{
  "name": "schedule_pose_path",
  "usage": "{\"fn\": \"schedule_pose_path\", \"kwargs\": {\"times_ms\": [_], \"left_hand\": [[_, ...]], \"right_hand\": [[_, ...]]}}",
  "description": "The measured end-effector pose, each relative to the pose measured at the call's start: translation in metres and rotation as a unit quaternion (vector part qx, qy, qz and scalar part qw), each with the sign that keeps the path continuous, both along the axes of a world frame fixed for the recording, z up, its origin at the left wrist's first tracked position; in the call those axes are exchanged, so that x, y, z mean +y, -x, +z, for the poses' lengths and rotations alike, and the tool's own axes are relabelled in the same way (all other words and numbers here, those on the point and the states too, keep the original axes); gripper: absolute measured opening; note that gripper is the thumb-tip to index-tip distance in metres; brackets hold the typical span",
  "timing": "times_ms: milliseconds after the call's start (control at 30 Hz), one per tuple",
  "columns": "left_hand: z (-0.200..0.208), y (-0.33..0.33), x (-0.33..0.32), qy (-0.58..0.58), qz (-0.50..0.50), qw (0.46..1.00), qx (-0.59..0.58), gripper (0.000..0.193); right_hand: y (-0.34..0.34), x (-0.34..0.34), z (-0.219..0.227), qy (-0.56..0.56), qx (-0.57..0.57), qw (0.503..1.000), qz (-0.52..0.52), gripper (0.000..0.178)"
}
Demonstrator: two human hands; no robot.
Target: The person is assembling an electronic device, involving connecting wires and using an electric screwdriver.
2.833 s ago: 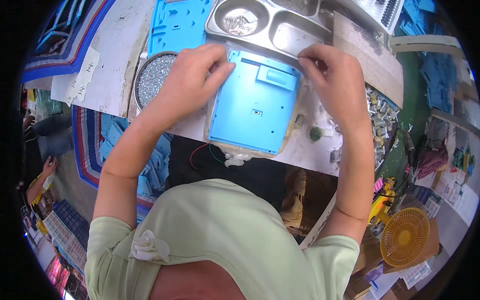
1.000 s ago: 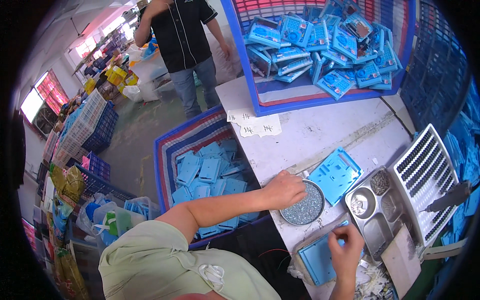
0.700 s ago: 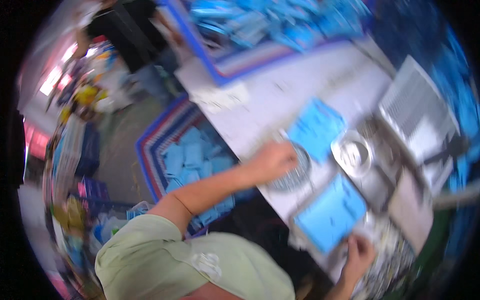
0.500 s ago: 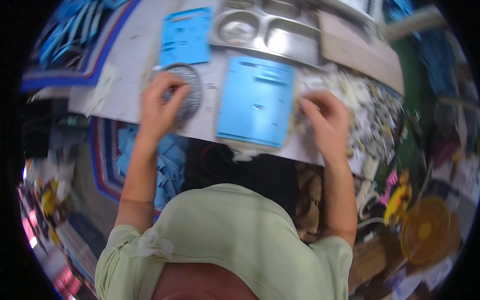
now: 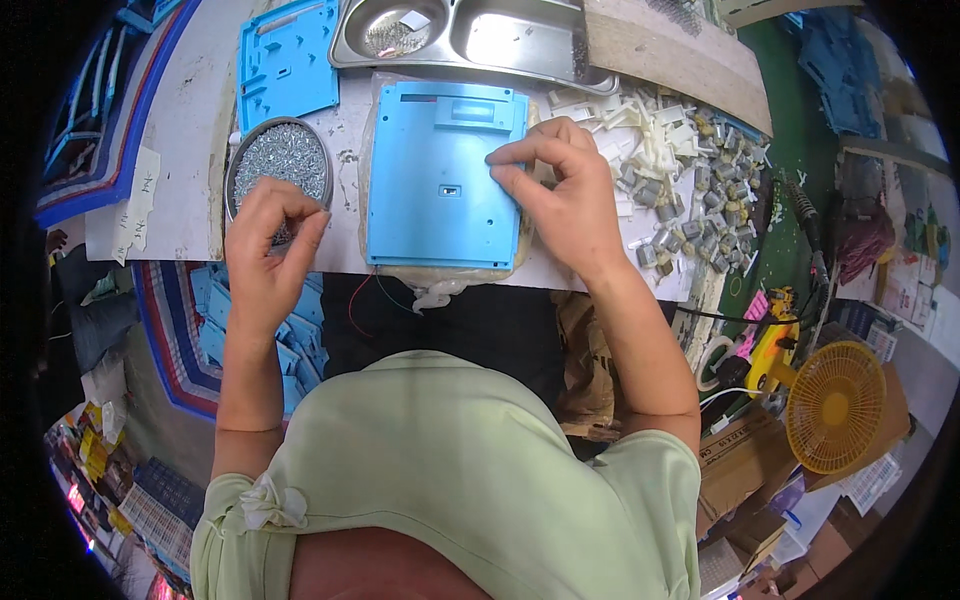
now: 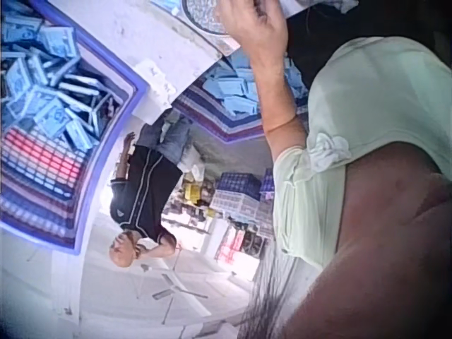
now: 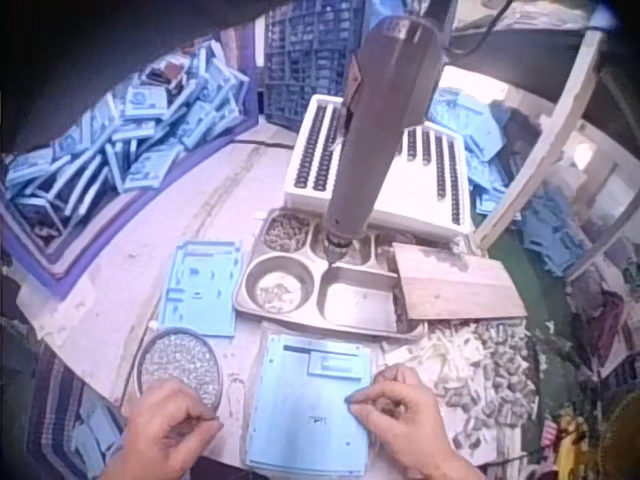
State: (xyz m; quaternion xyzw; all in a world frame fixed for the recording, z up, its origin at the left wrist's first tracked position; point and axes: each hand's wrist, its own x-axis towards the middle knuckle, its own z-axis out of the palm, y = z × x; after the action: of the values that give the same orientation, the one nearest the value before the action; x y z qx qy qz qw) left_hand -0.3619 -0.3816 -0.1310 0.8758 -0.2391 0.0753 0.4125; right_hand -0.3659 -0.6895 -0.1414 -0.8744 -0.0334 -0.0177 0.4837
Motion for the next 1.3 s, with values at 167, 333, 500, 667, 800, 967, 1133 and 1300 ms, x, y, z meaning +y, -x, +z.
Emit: {"fn": "schedule_pose_path", "kwargs": {"times_ms": [167, 333, 500, 667, 800, 967, 1133, 1300], "left_hand": [[0.004, -0.001, -0.012, 0.002, -0.033, 0.999, -0.016, 0.013], [0.019, 0.005, -0.033, 0.107, -0.085, 0.981, 0.135, 0.009], [0.018, 0.024, -0.058, 0.34, -0.115, 0.835, 0.418, 0.005], [0.021, 0.022, -0.056, 0.392, -0.113, 0.69, 0.598, 0.012], [0.02, 0.028, -0.052, 0.396, -0.114, 0.64, 0.648, 0.019], [0.02, 0.026, -0.041, 0.455, -0.098, 0.64, 0.611, 0.018], [0.021, 0.016, -0.032, 0.399, -0.092, 0.784, 0.466, 0.021], [0.032, -0.049, 0.03, 0.138, 0.072, 0.987, 0.043, 0.016]], "right_hand": [[-0.003, -0.008, 0.003, -0.077, 0.107, 0.991, 0.008, 0.019], [0.022, -0.003, 0.019, -0.047, -0.061, 0.997, 0.028, 0.028], [0.039, 0.048, 0.032, -0.062, -0.235, 0.962, 0.124, 0.033], [0.048, 0.04, 0.037, -0.059, -0.248, 0.959, 0.122, 0.03], [0.055, 0.045, 0.051, 0.005, -0.246, 0.962, 0.121, 0.027], [0.043, 0.066, 0.045, 0.02, -0.291, 0.95, 0.113, 0.022], [0.029, 0.082, 0.041, 0.011, -0.294, 0.949, 0.114, 0.017], [0.028, 0.063, 0.032, -0.244, -0.098, 0.964, 0.03, 0.011]]}}
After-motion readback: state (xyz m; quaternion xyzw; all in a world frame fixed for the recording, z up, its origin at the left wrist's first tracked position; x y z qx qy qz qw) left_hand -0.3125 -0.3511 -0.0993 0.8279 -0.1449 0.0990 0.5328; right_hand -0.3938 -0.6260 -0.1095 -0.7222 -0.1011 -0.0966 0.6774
